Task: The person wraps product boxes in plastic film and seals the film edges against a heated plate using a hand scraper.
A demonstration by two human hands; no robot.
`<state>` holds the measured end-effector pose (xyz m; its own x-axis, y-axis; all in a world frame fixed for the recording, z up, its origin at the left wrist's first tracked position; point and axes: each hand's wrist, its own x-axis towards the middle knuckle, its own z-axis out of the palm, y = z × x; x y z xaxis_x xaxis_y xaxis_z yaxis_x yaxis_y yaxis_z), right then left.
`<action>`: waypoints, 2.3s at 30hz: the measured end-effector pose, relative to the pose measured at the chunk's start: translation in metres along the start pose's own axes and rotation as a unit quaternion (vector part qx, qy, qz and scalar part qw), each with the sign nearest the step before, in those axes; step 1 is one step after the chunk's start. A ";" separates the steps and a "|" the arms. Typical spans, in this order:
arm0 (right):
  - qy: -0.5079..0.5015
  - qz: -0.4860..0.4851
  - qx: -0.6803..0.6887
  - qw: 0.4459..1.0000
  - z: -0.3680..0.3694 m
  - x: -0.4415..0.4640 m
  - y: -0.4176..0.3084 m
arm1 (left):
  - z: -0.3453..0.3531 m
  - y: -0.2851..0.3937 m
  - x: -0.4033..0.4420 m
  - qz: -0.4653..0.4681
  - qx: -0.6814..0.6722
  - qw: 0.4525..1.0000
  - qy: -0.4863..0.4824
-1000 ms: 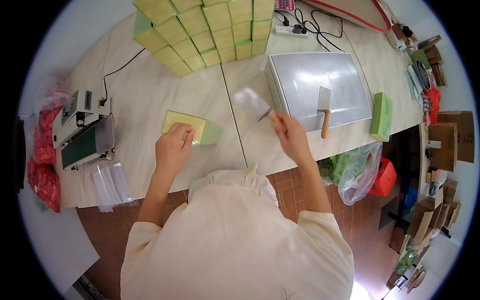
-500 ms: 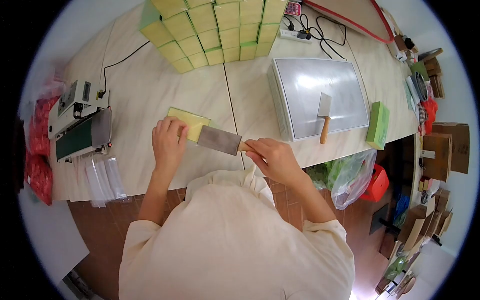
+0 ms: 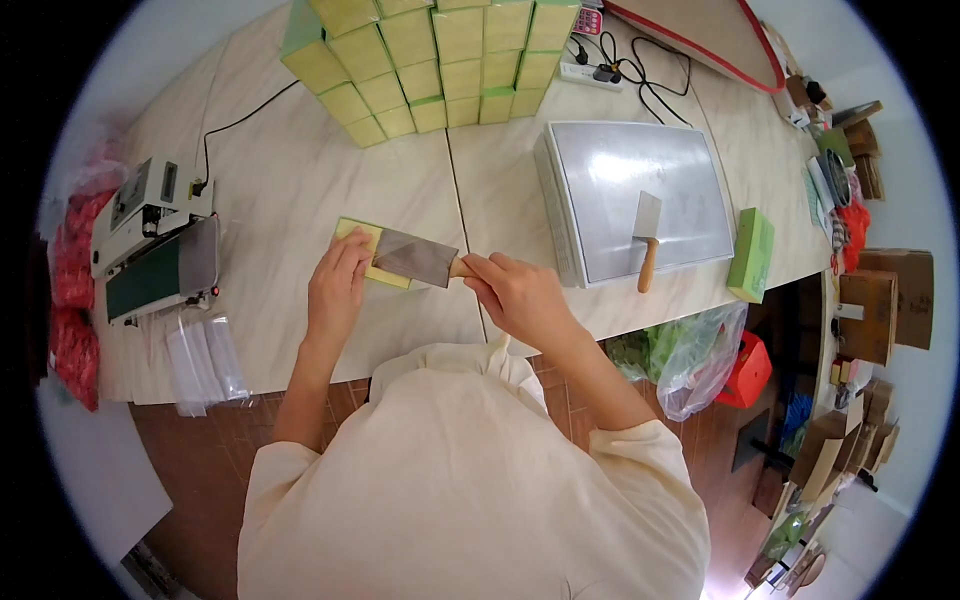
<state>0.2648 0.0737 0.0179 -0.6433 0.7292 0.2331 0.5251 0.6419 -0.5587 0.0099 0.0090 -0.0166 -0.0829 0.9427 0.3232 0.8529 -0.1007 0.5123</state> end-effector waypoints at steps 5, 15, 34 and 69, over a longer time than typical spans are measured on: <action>0.007 0.006 -0.023 1.000 -0.004 0.003 0.000 | 0.004 0.002 0.000 -0.014 -0.005 1.000 0.004; -0.033 0.047 0.030 0.998 -0.040 -0.013 0.001 | 0.003 -0.004 -0.004 -0.002 -0.021 0.999 0.040; 0.041 0.020 0.004 0.999 0.026 0.011 -0.015 | -0.028 -0.033 -0.029 -0.091 -0.145 0.985 0.021; -0.084 0.031 0.039 0.995 -0.007 -0.017 -0.034 | -0.028 -0.053 0.027 -0.019 -0.279 0.941 -0.189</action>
<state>0.2621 0.0407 0.0389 -0.6979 0.7134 0.0639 0.5266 0.5715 -0.6293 -0.0524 0.0305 -0.0129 0.1714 0.9842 0.0445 0.4400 -0.1169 0.8904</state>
